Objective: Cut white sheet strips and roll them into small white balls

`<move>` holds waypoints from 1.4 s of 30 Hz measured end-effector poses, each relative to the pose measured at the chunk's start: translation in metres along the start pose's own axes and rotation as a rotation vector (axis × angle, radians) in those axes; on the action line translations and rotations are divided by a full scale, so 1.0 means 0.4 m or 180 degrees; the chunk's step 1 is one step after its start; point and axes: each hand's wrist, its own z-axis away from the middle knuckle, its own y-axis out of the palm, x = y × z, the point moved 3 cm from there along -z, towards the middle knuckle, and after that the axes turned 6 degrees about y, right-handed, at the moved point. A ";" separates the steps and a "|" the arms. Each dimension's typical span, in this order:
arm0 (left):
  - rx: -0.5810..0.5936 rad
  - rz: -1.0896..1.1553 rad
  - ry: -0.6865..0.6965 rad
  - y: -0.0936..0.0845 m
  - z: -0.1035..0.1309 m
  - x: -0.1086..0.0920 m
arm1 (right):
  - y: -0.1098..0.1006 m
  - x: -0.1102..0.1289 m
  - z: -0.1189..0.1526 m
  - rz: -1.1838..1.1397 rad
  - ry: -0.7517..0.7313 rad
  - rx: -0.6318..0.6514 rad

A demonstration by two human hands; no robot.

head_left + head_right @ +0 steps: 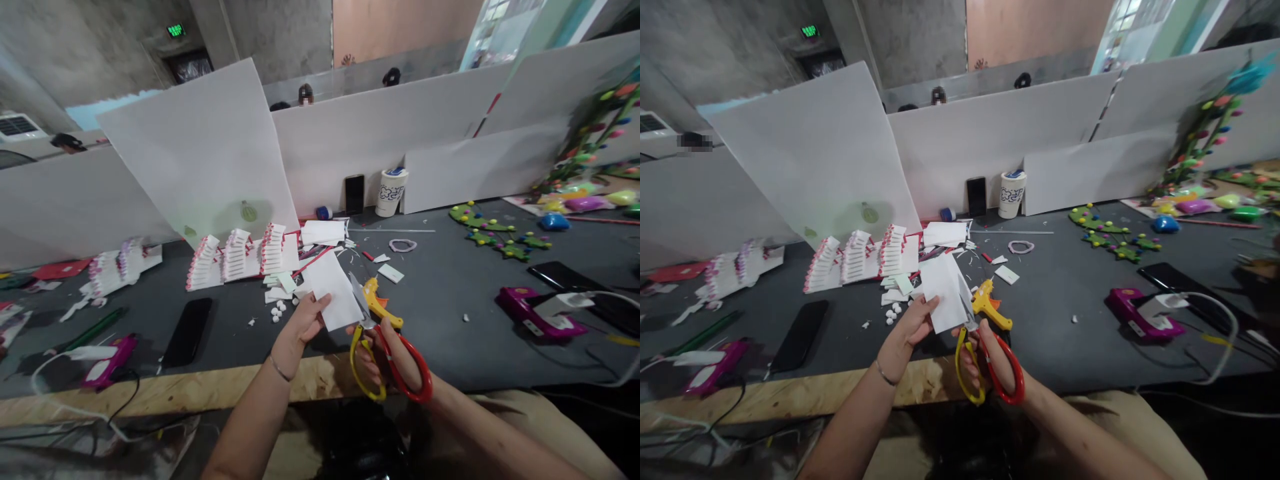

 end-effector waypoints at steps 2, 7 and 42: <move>-0.0014 -0.0025 -0.0002 0.003 -0.001 0.004 | 0.001 -0.002 -0.003 0.0072 0.0021 0.0032; -0.0013 -0.0073 -0.0043 0.011 0.005 0.008 | -0.002 -0.007 -0.008 0.0394 0.0074 0.0149; 0.0131 -0.0229 -0.0203 0.026 0.017 0.015 | 0.004 0.002 -0.017 0.0357 -0.0362 0.0124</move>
